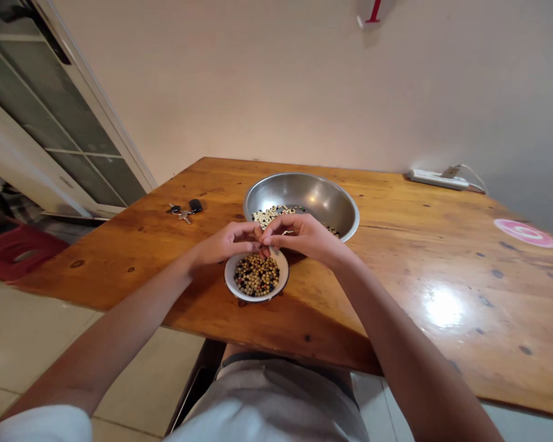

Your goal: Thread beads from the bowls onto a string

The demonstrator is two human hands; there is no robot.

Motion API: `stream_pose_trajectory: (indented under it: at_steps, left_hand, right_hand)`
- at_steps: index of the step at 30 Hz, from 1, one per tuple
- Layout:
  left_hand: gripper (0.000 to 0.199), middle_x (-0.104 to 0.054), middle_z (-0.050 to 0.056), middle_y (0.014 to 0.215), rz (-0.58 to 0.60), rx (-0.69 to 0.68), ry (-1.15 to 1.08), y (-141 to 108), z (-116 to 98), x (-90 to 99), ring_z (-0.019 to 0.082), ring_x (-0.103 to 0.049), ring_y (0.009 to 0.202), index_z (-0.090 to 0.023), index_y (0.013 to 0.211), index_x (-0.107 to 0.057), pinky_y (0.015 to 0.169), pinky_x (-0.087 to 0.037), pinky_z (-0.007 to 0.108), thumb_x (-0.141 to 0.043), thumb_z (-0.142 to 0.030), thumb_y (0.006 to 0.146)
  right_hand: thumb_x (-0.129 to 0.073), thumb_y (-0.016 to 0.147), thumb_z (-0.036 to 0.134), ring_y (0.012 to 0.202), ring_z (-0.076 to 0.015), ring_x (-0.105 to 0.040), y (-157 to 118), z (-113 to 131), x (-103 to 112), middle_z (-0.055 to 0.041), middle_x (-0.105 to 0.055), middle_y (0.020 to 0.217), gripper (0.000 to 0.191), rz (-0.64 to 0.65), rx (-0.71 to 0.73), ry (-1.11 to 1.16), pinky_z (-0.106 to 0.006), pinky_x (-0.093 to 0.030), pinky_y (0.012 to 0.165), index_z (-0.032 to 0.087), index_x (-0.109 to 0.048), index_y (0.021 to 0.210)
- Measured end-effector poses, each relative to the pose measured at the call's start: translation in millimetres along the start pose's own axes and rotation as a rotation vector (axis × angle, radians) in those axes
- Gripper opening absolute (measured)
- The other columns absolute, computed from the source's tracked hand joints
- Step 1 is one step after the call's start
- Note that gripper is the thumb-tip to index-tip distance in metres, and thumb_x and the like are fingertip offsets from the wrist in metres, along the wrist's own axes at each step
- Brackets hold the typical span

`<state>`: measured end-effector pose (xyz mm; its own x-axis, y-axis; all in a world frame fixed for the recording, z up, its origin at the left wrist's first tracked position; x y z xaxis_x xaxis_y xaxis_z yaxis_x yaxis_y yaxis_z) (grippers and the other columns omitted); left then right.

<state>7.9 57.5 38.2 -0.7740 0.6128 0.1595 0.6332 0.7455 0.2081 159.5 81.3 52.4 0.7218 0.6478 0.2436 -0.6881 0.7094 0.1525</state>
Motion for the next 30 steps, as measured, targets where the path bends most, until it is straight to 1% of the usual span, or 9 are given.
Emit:
stream_pose_trajectory:
  at_steps: [3, 5, 9, 12, 16, 22, 30]
  left_hand:
    - [0.008, -0.065, 0.004, 0.081, -0.026, 0.002, -0.009, 0.8, 0.9, 0.5, 0.012, -0.063, 0.078, -0.013, 0.079, -0.056, 0.076, -0.049, 0.027, -0.06, -0.02, 0.08]
    - [0.01, -0.065, 0.004, 0.081, -0.036, 0.015, 0.001, 0.8, 1.7, 0.6, 0.012, -0.063, 0.078, -0.013, 0.078, -0.055, 0.075, -0.049, 0.027, -0.06, -0.021, 0.08]
    - [0.013, -0.066, 0.003, 0.077, -0.066, 0.033, 0.047, 0.2, 3.4, 2.0, 0.012, -0.063, 0.076, -0.014, 0.076, -0.055, 0.075, -0.049, 0.027, -0.061, -0.025, 0.08]
    - [0.015, -0.066, 0.002, 0.075, -0.07, 0.038, 0.063, 0.3, 5.0, 2.9, 0.012, -0.063, 0.074, -0.014, 0.076, -0.054, 0.074, -0.048, 0.027, -0.062, -0.027, 0.08]
    - [0.017, -0.066, 0.002, 0.074, -0.067, 0.04, 0.083, 0.3, 5.5, 3.0, 0.012, -0.062, 0.074, -0.014, 0.075, -0.054, 0.074, -0.047, 0.027, -0.062, -0.028, 0.079]
    - [0.016, -0.065, 0.002, 0.073, -0.08, 0.041, 0.093, -0.7, 3.9, 2.5, 0.012, -0.061, 0.073, -0.014, 0.076, -0.054, 0.073, -0.047, 0.027, -0.061, -0.029, 0.079]
    - [0.017, -0.065, 0.003, 0.072, -0.071, 0.048, 0.104, -0.2, 4.8, 3.5, 0.012, -0.06, 0.072, -0.014, 0.073, -0.053, 0.072, -0.046, 0.027, -0.061, -0.028, 0.079]
  right_hand:
    - [-0.072, 0.073, 0.031, 0.075, -0.0134, -0.061, 0.9, -1.0, 1.7, -0.0004, -0.065, 0.076, 0.016, -0.042, 0.018, -0.001, -0.031, -0.05, 0.073, 0.021, -0.066, 0.083]
    - [-0.073, 0.072, 0.028, 0.079, -0.0135, -0.061, 1.3, -1.0, 2.5, -0.0001, -0.065, 0.08, 0.018, -0.057, 0.041, 0.015, -0.03, -0.05, 0.076, 0.022, -0.065, 0.086]
    - [-0.074, 0.071, 0.023, 0.087, -0.0139, -0.061, 1.7, -1.6, 3.9, -0.0005, -0.063, 0.088, 0.022, -0.062, 0.07, 0.061, -0.031, -0.05, 0.083, 0.022, -0.063, 0.089]
    - [-0.075, 0.07, 0.022, 0.087, -0.0128, -0.06, 1.8, -3.2, 5.2, -0.0001, -0.061, 0.093, 0.025, -0.062, 0.079, 0.108, -0.03, -0.05, 0.082, 0.023, -0.061, 0.091]
    - [-0.075, 0.07, 0.021, 0.086, -0.0123, -0.062, 2.1, -4.8, 4.7, 0.0004, -0.06, 0.094, 0.026, -0.031, 0.072, 0.165, -0.028, -0.051, 0.081, 0.022, -0.06, 0.092]
    - [-0.074, 0.072, 0.021, 0.089, -0.0141, -0.063, 1.0, -2.1, 3.9, -0.0007, -0.062, 0.095, 0.025, -0.015, 0.075, 0.158, -0.03, -0.052, 0.082, 0.022, -0.061, 0.092]
    - [-0.074, 0.071, 0.024, 0.091, -0.0151, -0.06, 0.6, -2.8, 5.8, -0.002, -0.061, 0.099, 0.027, -0.059, 0.098, 0.069, -0.033, -0.051, 0.084, 0.022, -0.06, 0.094]
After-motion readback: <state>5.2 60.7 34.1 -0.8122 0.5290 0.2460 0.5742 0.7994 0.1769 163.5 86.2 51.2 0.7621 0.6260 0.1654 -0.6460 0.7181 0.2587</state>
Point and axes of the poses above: each hand's wrist, its own y-axis towards the middle knuckle, its own x-axis out of the back of the hand, z = x × y, the point moved 4 cm from there along y, towards the middle knuckle
